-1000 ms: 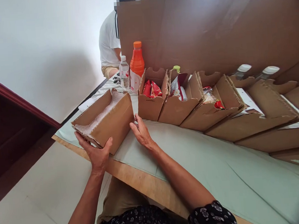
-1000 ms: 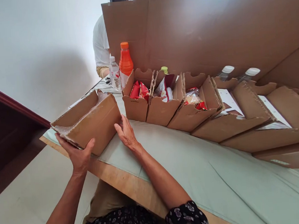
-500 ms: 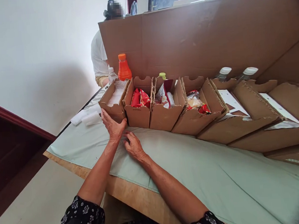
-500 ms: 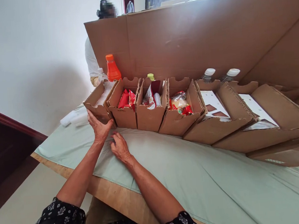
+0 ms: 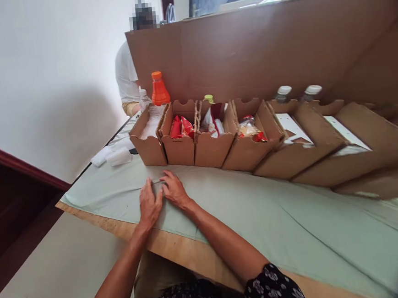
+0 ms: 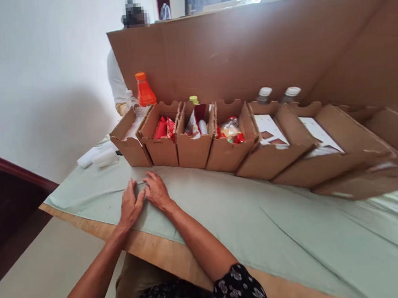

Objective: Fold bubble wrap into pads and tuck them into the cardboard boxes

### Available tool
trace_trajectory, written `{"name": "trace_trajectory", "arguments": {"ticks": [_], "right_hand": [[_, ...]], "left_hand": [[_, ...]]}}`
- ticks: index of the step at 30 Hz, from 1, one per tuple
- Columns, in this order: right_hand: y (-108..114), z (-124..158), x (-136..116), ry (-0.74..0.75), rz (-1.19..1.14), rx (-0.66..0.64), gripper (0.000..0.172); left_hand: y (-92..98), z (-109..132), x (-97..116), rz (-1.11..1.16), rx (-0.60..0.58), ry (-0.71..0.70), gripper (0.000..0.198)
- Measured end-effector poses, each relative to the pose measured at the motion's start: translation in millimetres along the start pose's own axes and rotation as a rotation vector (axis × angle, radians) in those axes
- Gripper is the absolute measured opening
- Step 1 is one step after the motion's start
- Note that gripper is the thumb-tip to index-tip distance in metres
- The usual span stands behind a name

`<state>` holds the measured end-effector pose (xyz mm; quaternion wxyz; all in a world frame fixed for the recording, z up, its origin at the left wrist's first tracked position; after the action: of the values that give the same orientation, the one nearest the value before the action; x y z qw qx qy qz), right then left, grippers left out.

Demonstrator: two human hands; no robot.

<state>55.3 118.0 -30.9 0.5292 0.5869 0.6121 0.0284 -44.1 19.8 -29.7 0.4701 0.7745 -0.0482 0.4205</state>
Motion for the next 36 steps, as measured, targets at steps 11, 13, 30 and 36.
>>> {"name": "trace_trajectory", "arguments": {"ticks": [11, 13, 30, 36], "right_hand": [[29, 130, -85, 0.048, 0.41, -0.139, 0.037], [35, 167, -100, 0.027, 0.477, -0.125, 0.041], [45, 219, -132, -0.054, 0.432, -0.084, 0.038], [110, 252, -122, -0.122, 0.113, -0.036, 0.03]], "left_hand": [[34.8, 47, -10, -0.591, -0.196, -0.28, 0.059], [39.5, 51, -5, -0.615, -0.219, -0.268, 0.06], [53.5, 69, 4, -0.653, -0.271, -0.176, 0.062], [56.7, 63, 9, -0.738, -0.305, -0.161, 0.061]]}}
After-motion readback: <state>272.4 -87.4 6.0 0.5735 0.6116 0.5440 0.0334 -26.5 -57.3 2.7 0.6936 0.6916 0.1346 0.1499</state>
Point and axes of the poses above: each hand's wrist, its own z-axis away from the middle knuckle, its own y-axis out of the back of the hand, x = y × z, the point moved 1 cm from there along -z, towards the middle knuckle, and after that the axes turned 8 degrees about y, right-handed, at the moved point
